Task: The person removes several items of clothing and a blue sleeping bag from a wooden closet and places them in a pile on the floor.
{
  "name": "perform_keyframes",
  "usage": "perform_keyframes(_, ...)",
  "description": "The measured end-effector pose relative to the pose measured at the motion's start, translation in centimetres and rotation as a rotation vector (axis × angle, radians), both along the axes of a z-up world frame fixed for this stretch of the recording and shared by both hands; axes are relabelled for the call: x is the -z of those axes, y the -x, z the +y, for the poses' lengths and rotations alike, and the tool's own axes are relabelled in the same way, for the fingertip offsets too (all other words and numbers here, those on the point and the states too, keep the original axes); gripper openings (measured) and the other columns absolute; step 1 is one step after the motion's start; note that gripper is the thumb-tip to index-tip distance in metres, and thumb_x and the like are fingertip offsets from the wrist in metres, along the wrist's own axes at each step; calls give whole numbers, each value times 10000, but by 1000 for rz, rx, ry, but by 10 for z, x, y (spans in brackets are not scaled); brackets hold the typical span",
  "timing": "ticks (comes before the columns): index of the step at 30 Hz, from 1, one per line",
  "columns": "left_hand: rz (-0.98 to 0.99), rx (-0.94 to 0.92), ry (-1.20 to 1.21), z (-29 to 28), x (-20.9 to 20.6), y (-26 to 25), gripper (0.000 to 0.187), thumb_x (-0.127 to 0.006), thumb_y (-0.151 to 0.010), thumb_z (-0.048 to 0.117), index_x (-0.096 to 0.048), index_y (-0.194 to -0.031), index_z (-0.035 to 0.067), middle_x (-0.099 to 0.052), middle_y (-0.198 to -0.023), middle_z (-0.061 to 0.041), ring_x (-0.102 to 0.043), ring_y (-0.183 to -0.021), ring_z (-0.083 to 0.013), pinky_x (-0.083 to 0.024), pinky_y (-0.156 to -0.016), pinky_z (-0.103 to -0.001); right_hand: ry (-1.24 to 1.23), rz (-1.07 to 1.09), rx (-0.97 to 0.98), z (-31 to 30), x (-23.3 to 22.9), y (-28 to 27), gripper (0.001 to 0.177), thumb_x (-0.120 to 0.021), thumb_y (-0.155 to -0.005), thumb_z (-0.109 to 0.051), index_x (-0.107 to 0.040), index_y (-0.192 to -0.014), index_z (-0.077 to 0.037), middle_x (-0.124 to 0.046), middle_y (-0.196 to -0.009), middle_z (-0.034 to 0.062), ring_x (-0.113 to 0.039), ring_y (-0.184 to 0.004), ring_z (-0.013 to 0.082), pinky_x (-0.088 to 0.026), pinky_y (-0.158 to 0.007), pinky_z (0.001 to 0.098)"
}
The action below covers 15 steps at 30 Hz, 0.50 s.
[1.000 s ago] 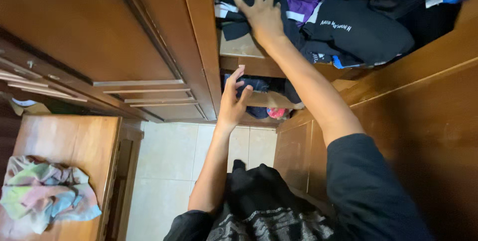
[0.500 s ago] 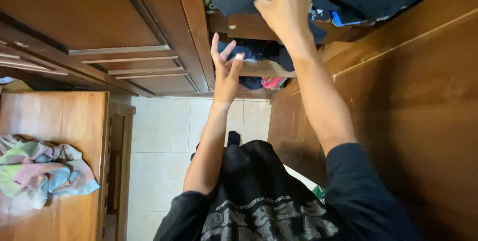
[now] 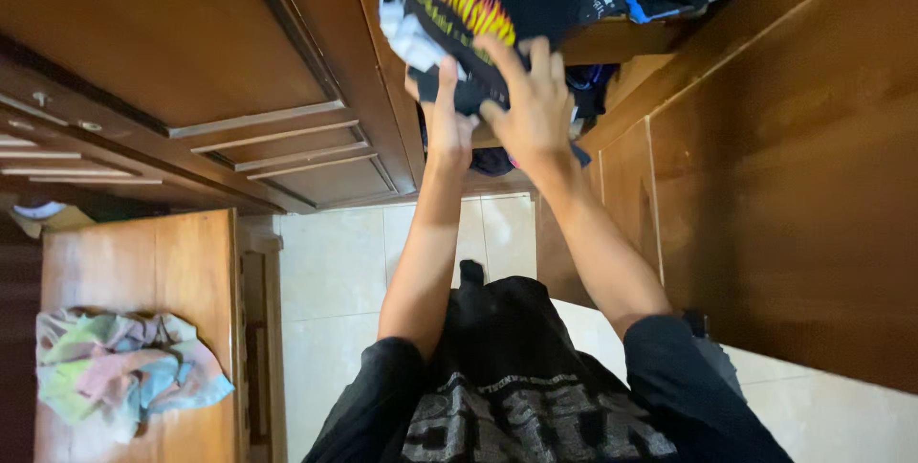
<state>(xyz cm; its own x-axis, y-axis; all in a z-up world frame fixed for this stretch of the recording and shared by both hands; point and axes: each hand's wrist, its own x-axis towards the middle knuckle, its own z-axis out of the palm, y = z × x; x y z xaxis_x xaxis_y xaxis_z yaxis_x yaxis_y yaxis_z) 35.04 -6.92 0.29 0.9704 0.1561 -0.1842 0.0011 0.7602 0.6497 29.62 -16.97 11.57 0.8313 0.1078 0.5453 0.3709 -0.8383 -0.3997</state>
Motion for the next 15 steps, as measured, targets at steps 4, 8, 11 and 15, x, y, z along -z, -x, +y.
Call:
perform_keyframes(4, -194, -165, -28, 3, 16, 41, 805, -764, -932, 281, -249, -1530, 120, -462, -1457, -135, -521, -1306, -246, -462, -1099, -384, 32, -68, 17, 19, 12, 46, 778, -866, -686, -54, -614, -1385, -282, -538, -1192, 160, -550, -1096, 396, -523, -881, 503)
perform_keyframes(8, -190, -90, -32, 28, 13, 80, 805, -730, -923, 226, -224, -1540, 112, -448, -1451, -114, -499, -1319, -225, -438, -1114, -377, -38, 0, 60, 41, 27, 76, 779, -871, -665, -50, -623, -1370, -271, -532, -1166, 163, -544, -1075, 400, -506, -858, 501)
perform_keyframes(11, -135, -42, -73, 42, 9, 100, 837, -727, -926, 198, -199, -1573, 135, -449, -1452, -130, -494, -1306, -248, -439, -1090, -387, -47, 20, 146, 56, 36, 95, 740, -888, -713, -84, -630, -1374, -294, -538, -1191, 152, -545, -1085, 395, -500, -822, 488)
perform_keyframes(15, -63, 61, 25, 51, 7, 128, 934, -729, -851, 213, -108, -1548, 244, -419, -1434, -106, -502, -1286, -273, -484, -1024, -446, 11, 87, 305, 72, 33, 130, 719, -878, -659, -133, -667, -1312, -348, -544, -1178, 118, -562, -1061, 371, -525, -729, 489)
